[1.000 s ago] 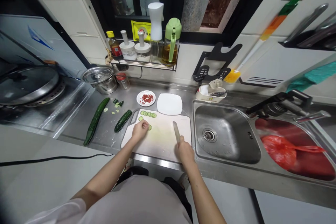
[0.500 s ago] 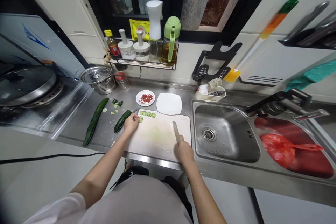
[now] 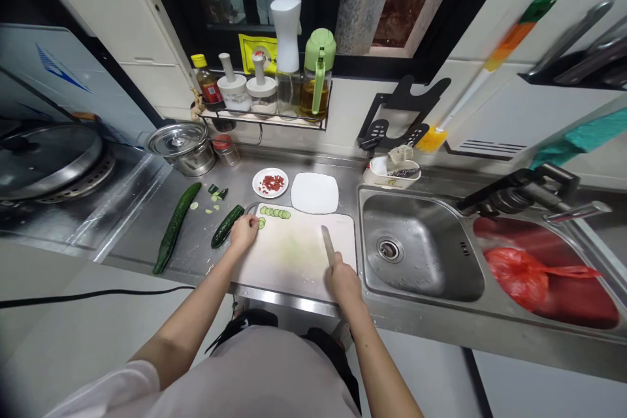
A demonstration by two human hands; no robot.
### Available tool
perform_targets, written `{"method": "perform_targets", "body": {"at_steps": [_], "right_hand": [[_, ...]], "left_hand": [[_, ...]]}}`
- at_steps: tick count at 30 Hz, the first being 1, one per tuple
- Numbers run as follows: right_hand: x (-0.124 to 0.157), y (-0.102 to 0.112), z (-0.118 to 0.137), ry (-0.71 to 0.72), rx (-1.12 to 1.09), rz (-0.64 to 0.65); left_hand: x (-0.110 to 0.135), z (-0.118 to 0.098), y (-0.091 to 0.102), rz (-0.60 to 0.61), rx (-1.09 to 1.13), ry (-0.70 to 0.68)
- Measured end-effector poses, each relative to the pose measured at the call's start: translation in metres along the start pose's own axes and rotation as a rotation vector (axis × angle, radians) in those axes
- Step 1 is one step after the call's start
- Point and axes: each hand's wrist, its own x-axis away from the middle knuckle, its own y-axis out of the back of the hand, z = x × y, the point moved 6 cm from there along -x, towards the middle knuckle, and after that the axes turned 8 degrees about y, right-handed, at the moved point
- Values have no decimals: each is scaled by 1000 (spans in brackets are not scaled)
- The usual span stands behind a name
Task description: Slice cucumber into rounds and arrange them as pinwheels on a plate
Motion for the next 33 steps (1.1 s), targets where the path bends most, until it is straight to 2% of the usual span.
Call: {"method": "perform_targets", "body": {"at_steps": [4, 7, 16, 20, 26, 33], "right_hand": [[-1, -1, -1, 6, -4, -6], [-1, -2, -1, 10, -9, -19], [1, -2, -1, -3, -8, -13], [0, -2, -1, -12, -27, -17], [0, -4, -4, -8, -56, -9], [-1, -5, -4, -15, -44, -12]], "left_hand": [[0, 1, 0, -14, -2, -4], [0, -7, -1, -28, 17, -49], [0, -69, -24, 12, -39, -255], [0, -85, -32, 35, -140, -301], [1, -93, -36, 31, -228, -345], [5, -95, -38, 24, -211, -359]]}}
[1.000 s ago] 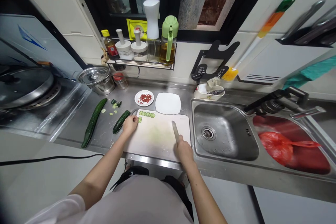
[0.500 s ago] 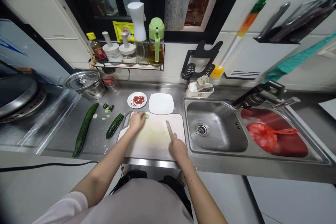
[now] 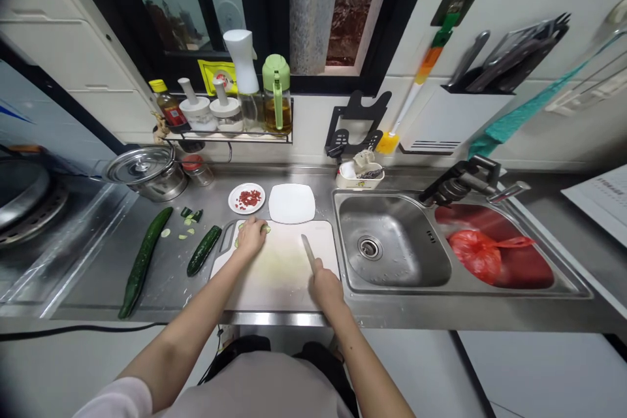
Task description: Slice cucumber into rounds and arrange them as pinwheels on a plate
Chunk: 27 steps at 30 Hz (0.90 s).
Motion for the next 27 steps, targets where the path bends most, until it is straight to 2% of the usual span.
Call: {"method": "perform_targets", "body": {"at_steps": [4, 8, 12, 16, 21, 27], "right_hand": [[0, 0, 0, 6, 1, -3], [1, 0, 0, 8, 14, 11], [1, 1, 1, 23, 19, 0], [3, 4, 2, 50, 32, 1], [6, 10, 4, 86, 64, 1], [19, 4, 25, 226, 86, 27]], "left_hand": [[4, 2, 3, 22, 98, 54], [10, 13, -1, 130, 332, 182], [19, 19, -10, 224, 485, 185], [30, 22, -19, 269, 484, 185], [42, 23, -21, 246, 421, 180], [53, 32, -21, 211, 362, 171]]}}
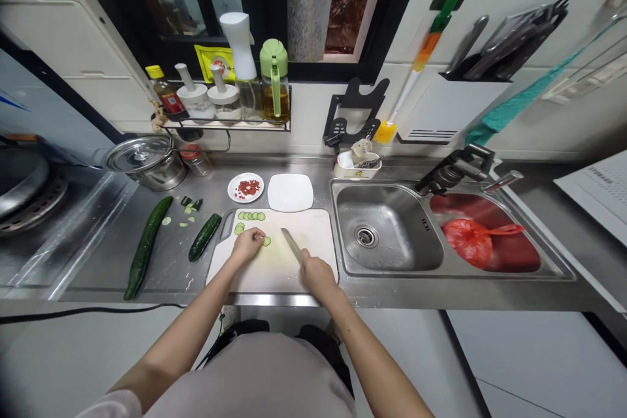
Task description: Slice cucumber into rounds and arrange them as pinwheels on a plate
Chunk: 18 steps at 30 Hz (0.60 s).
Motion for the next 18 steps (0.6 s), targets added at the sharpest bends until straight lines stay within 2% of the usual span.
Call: {"method": "perform_targets", "body": {"at_steps": [3, 7, 18], "right_hand": [[3, -6, 16, 84, 22, 36], [4, -9, 29, 129, 72, 63], [0, -14, 35, 150, 113, 57]], "left_hand": [[0, 6, 2, -40, 4, 10], [-2, 10, 2, -62, 38, 21], [-3, 11, 2, -73, 35, 58]]}}
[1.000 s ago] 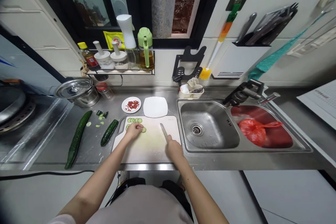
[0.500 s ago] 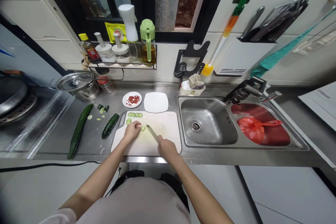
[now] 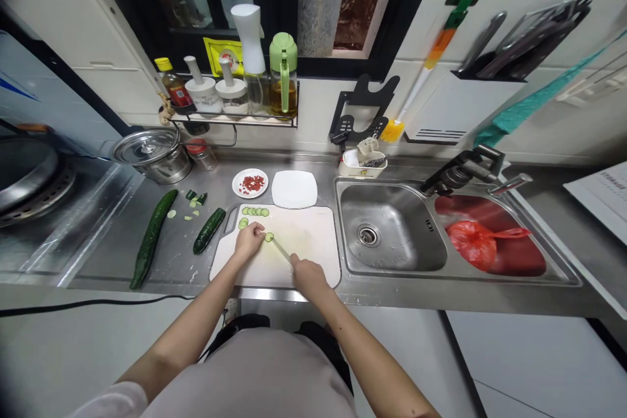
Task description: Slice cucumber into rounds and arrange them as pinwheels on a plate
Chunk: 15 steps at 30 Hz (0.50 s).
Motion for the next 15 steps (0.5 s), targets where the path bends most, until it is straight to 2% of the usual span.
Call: {"method": "perform_targets", "body": {"at_steps": [15], "right_hand": [[-4, 6, 4, -4, -27, 39]], "left_hand": [[-6, -1, 0, 23, -13, 21]]}}
